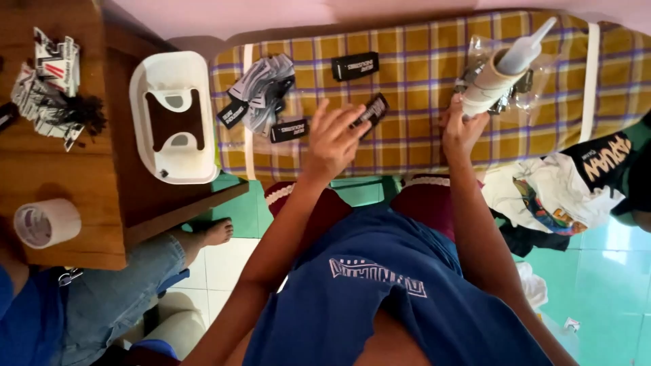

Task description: A person is picking up small clothing labels from a pile on a table and applying them to a white cylindrical tool, likely for organization or preparation for heat pressing.

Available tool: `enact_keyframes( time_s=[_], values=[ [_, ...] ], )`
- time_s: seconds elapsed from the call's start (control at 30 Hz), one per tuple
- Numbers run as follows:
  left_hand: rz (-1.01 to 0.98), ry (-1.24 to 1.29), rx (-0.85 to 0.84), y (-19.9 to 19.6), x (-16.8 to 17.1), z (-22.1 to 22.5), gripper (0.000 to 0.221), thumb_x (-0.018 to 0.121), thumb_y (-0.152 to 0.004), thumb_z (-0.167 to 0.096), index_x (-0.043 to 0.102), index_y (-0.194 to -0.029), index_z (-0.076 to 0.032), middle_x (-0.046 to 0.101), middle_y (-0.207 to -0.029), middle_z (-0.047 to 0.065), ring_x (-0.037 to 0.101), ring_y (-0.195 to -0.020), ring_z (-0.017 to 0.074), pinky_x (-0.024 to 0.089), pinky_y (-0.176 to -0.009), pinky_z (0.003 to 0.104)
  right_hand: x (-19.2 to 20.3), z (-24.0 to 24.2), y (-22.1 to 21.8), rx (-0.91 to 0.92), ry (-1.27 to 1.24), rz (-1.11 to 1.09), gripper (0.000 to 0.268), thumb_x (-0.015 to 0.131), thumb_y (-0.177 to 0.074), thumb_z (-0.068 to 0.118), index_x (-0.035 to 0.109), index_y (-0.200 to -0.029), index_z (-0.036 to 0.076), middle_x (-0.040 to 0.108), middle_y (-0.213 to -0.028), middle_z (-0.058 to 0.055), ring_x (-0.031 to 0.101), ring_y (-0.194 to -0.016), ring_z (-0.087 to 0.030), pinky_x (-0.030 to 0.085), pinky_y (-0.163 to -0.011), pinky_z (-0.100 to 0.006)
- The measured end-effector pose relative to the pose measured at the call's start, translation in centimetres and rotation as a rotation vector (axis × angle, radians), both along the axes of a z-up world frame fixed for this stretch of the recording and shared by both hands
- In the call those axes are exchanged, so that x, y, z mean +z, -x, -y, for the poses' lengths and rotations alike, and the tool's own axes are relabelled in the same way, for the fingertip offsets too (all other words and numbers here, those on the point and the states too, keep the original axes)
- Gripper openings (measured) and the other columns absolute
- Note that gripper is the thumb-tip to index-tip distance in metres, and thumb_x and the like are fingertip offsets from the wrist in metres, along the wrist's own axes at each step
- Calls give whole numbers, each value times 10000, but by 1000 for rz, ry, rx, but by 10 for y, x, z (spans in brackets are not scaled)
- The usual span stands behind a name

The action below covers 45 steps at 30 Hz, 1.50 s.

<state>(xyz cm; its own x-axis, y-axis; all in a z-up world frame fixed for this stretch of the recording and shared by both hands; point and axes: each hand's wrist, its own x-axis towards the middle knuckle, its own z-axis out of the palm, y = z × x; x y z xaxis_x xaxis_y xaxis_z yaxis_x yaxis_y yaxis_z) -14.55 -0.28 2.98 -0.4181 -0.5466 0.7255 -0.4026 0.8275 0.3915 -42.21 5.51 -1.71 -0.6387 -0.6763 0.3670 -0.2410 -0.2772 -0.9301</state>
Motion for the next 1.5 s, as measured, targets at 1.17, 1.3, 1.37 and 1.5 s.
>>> enact_keyframes(
  time_s=[1.17, 1.3, 1.37, 1.5],
  values=[
    [225, -506, -87, -27, -25, -1, 196, 843, -861, -252, 682, -830, -145, 674, -1331, 33, 543, -1348, 356, 407, -1136, 597, -7, -146, -113, 495, -762, 723, 330, 386, -1118, 269, 556, -986, 18, 478, -707, -61, 468, -396, -178, 340, -329, -306],
    [208, -543, -91, -29, -22, -5, 206, 833, -897, -269, 686, -836, -138, 668, -1335, 43, 527, -1370, 366, 394, -1158, 617, 24, -147, -104, 367, -792, 758, 334, 438, -1120, 337, 538, -1001, 42, 429, -702, -6, 387, -426, -100, 296, -355, -257],
    [210, -547, -98, -29, -20, -3, 205, 820, -908, -274, 689, -839, -133, 671, -1332, 52, 527, -1369, 368, 387, -1160, 614, 22, -146, -104, 347, -713, 765, 361, 391, -1132, 351, 516, -968, 54, 395, -678, 6, 369, -402, -99, 287, -345, -241],
    [211, -561, -78, -28, -24, -5, 219, 811, -907, -306, 698, -844, -130, 672, -1351, 41, 517, -1389, 361, 356, -1190, 606, 15, -145, -105, 376, -581, 643, 414, 362, -1157, 374, 514, -966, 40, 395, -618, -36, 422, -334, -140, 333, -299, -262]
  ],
)
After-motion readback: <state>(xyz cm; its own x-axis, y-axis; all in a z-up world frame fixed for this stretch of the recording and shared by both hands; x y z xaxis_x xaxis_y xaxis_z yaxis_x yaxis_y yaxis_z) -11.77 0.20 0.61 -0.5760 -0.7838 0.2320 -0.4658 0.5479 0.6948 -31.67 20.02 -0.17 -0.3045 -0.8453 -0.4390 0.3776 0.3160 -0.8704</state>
